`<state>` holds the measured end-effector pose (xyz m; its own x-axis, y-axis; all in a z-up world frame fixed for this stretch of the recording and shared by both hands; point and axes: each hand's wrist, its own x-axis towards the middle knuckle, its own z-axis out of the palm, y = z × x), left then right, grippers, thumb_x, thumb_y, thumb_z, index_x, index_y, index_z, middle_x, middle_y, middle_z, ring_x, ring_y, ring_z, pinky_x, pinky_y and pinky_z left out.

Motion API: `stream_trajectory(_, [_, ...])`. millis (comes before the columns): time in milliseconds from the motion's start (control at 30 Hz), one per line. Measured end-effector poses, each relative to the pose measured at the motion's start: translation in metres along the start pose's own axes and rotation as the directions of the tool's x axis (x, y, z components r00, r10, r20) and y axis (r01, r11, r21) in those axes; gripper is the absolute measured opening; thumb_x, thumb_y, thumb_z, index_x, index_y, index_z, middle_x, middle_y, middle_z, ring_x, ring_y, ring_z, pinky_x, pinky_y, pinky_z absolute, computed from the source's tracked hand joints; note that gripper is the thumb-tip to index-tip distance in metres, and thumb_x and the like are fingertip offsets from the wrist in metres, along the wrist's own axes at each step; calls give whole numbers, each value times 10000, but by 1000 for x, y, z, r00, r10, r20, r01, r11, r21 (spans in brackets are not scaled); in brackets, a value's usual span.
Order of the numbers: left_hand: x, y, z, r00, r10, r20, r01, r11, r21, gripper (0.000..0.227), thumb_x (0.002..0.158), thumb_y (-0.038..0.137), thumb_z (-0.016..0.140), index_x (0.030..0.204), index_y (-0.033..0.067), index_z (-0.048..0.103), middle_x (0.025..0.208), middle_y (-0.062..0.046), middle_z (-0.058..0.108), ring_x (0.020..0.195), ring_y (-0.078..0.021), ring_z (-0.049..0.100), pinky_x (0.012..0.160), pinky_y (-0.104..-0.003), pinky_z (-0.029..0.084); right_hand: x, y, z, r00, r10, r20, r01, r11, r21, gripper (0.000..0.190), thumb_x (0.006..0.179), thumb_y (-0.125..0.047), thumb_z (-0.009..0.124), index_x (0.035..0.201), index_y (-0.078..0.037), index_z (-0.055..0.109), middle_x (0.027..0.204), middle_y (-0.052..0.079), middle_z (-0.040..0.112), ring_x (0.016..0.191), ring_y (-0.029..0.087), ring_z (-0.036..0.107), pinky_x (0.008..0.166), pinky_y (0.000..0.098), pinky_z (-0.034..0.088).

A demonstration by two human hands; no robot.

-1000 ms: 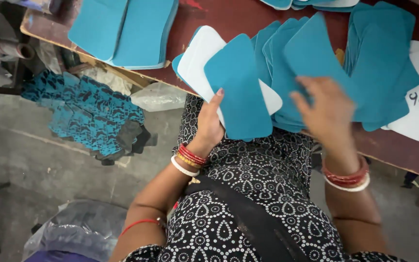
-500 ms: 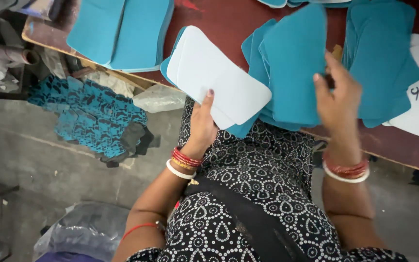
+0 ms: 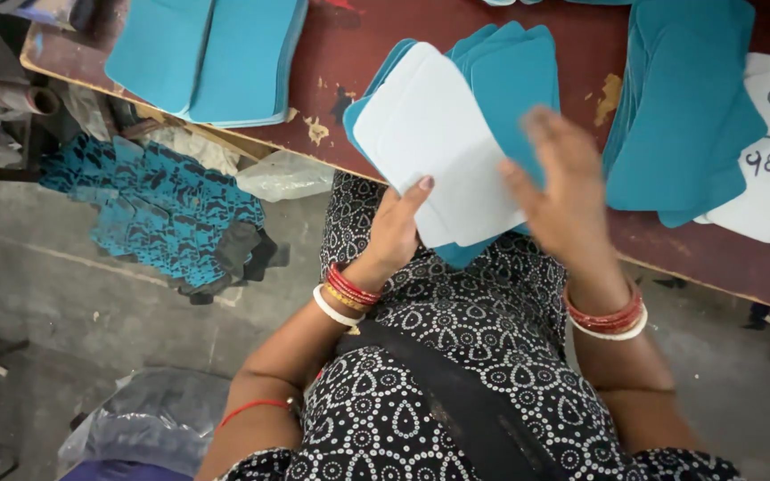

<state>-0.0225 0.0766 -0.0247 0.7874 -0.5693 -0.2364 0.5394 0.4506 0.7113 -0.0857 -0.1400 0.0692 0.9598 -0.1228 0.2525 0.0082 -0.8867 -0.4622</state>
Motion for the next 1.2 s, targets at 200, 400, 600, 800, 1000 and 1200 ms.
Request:
stream_trajectory(200, [1, 18, 9, 988, 108, -108, -92, 986, 136, 544, 1092, 306, 503, 1472, -78, 436, 1353, -173, 597, 1213, -249, 611, 1057, -396, 495, -13, -31, 11, 991, 88, -98, -44, 924, 381, 338, 1022, -130, 705, 1324, 18, 676, 1238, 198, 712, 1130, 297, 723, 974, 392, 578])
stream_trajectory(400, [1, 24, -1, 998, 21, -67, -40, 956, -290, 526, 1087, 313, 461, 1471, -46, 432, 1436, -146, 572, 1314, -264, 574, 1134, -410, 455, -22, 97, -44, 808, 159, -567, -229, 972, -55, 298, 997, 48, 660, 1270, -46, 736, 1171, 111, 717, 1041, 220, 690, 838, 361, 559])
stream_trajectory(600, [9, -2, -1, 996, 33, -83, -47, 983, -175, 459, 1072, 168, 554, 1460, -56, 456, 1412, -163, 571, 1293, -270, 575, 1118, -426, 464, -25, 54, -16, 976, 26, -218, -40, 997, -59, 276, 1042, -70, 742, 1313, -42, 692, 1316, 154, 654, 1288, 314, 582, 1094, 481, 476])
stream_trajectory(800, [4, -5, 16, 994, 37, -102, -38, 999, -9, 440, 1087, 190, 538, 1463, -31, 480, 1381, -128, 598, 1242, -206, 577, 1073, -360, 471, -3, -45, 10, 982, 189, -27, -164, 907, 388, 419, 939, -234, 796, 1324, -113, 684, 1220, 116, 619, 1032, 238, 644, 892, 347, 555])
stream_trajectory(1000, [-4, -2, 12, 997, 56, -43, -60, 994, -90, 423, 1114, 224, 493, 1469, -6, 490, 1351, -77, 608, 1206, -145, 574, 1049, -316, 472, 9, -65, 18, 998, -53, -19, 56, 970, 237, 754, 754, -271, 916, 1399, -70, 580, 1334, 145, 522, 1201, 349, 532, 986, 439, 486])
stream_trajectory(1200, [-3, -4, 11, 998, 64, -27, -65, 997, -38, 327, 1135, 208, 521, 1369, -13, 580, 1191, -48, 664, 1024, -97, 617, 884, -280, 520, 7, -56, 12, 999, -42, 24, 33, 954, 299, 655, 831, -179, 837, 1419, -54, 579, 1422, 151, 544, 1341, 353, 541, 1106, 448, 476])
